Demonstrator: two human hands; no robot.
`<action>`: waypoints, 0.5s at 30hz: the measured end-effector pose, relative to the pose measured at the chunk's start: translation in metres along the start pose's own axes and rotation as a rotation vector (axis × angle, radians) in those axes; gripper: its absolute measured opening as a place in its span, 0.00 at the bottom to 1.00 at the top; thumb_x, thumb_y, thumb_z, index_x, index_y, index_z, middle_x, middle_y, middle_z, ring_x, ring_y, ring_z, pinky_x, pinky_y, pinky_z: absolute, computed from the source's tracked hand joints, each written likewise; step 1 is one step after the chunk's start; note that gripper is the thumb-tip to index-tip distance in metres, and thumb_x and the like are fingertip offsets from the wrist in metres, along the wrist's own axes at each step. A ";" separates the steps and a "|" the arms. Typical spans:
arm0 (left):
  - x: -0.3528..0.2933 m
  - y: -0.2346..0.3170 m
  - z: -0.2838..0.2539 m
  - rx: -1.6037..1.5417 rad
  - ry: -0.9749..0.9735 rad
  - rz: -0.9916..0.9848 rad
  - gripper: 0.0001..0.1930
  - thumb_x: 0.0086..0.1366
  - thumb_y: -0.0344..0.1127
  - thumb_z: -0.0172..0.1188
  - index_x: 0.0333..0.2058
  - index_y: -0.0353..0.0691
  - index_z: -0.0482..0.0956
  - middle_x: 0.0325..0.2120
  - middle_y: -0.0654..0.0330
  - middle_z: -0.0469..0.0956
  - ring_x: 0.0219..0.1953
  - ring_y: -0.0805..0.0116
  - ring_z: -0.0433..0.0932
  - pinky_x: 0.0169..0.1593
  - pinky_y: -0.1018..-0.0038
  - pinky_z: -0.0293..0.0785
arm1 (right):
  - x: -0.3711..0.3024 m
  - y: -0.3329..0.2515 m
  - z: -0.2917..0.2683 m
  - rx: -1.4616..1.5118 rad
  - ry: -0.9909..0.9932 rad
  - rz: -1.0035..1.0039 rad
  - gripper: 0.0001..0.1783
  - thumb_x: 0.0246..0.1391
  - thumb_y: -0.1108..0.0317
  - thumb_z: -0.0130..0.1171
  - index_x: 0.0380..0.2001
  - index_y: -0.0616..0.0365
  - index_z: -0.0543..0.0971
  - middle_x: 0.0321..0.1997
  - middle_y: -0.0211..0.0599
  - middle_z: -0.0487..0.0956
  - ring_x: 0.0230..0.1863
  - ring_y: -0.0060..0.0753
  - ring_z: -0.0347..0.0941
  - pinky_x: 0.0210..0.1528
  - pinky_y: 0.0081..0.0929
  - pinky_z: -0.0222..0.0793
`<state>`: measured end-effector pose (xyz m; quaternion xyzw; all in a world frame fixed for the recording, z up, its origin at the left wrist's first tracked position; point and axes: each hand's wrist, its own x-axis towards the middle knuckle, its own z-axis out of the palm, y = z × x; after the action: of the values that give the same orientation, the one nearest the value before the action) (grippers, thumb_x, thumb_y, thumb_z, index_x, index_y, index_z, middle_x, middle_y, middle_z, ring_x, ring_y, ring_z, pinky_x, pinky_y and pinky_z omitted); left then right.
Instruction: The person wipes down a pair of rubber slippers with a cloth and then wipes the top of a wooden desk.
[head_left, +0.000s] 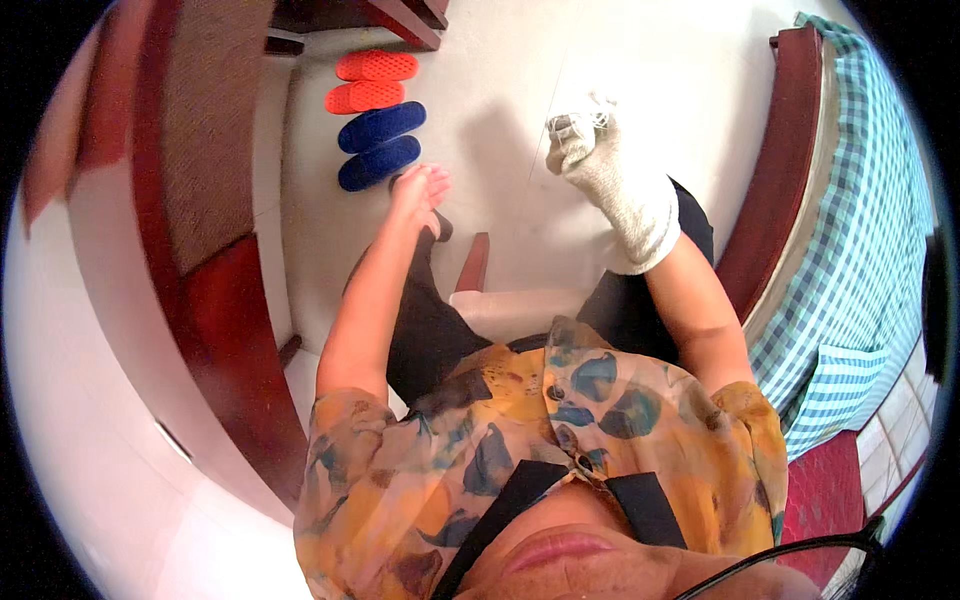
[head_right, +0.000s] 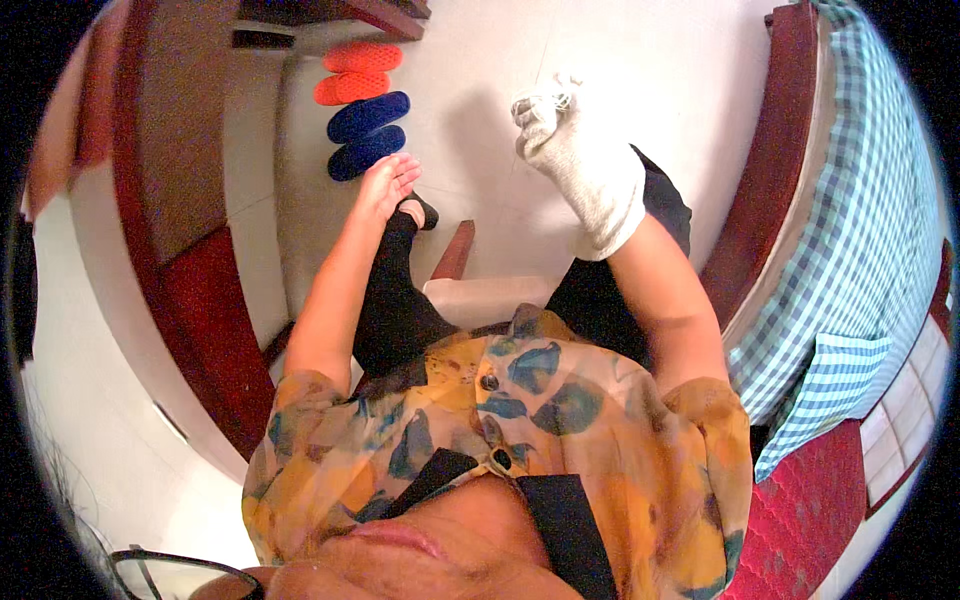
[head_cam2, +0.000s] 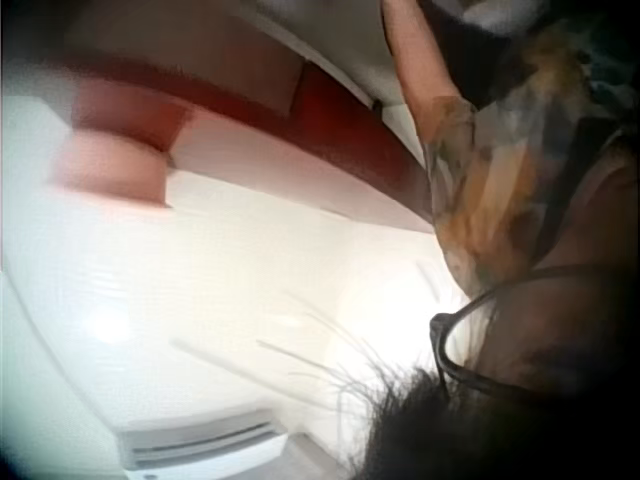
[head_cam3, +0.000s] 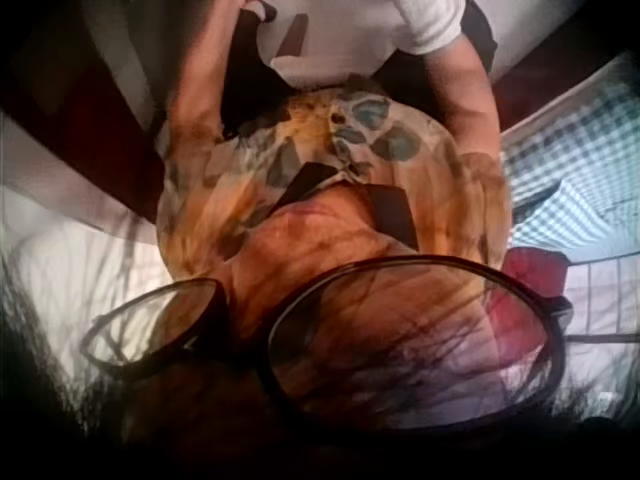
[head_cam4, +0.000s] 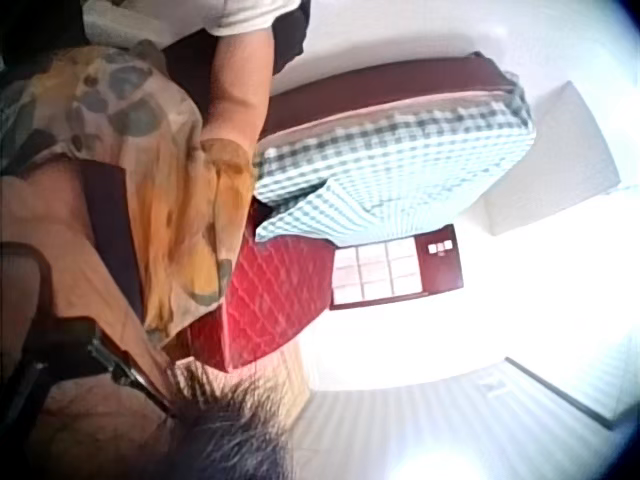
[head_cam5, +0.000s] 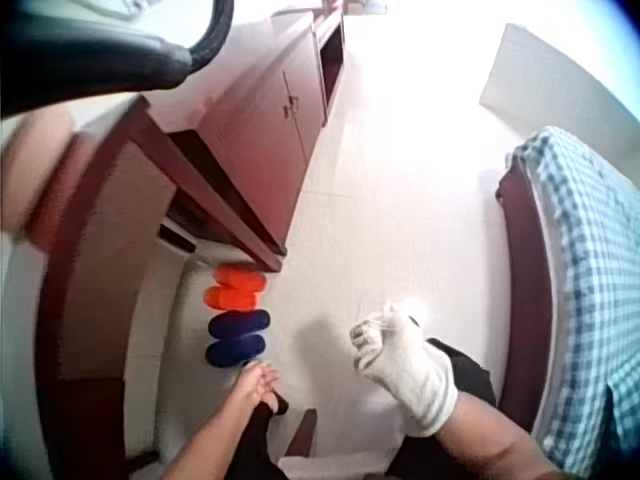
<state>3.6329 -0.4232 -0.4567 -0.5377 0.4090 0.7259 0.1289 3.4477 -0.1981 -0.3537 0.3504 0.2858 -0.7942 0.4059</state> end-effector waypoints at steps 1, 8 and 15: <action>0.025 -0.004 -0.001 0.000 0.066 -0.049 0.15 0.65 0.39 0.47 0.46 0.39 0.66 0.43 0.52 0.72 0.40 0.63 0.75 0.38 0.72 0.70 | 0.017 0.003 -0.009 0.212 0.077 0.140 0.10 0.55 0.59 0.48 0.24 0.49 0.69 0.21 0.29 0.71 0.13 0.18 0.65 0.09 0.09 0.57; 0.157 -0.023 -0.057 0.101 0.463 -0.082 0.19 0.61 0.38 0.51 0.48 0.36 0.63 0.42 0.53 0.69 0.42 0.56 0.73 0.38 0.66 0.74 | 0.022 0.002 0.052 0.118 -0.235 0.233 0.19 0.58 0.60 0.47 0.49 0.57 0.63 0.43 0.36 0.71 0.36 0.30 0.71 0.24 0.15 0.70; 0.236 -0.022 -0.109 -0.203 0.665 -0.122 0.31 0.55 0.36 0.59 0.57 0.55 0.56 0.52 0.54 0.60 0.50 0.51 0.63 0.45 0.58 0.71 | 0.017 -0.020 0.025 0.102 -0.188 0.065 0.26 0.60 0.65 0.45 0.59 0.56 0.55 0.58 0.41 0.62 0.53 0.34 0.66 0.48 0.20 0.69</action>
<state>3.6287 -0.5491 -0.6854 -0.7782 0.3216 0.5390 -0.0226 3.4153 -0.2136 -0.3491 0.3037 0.1942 -0.8234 0.4383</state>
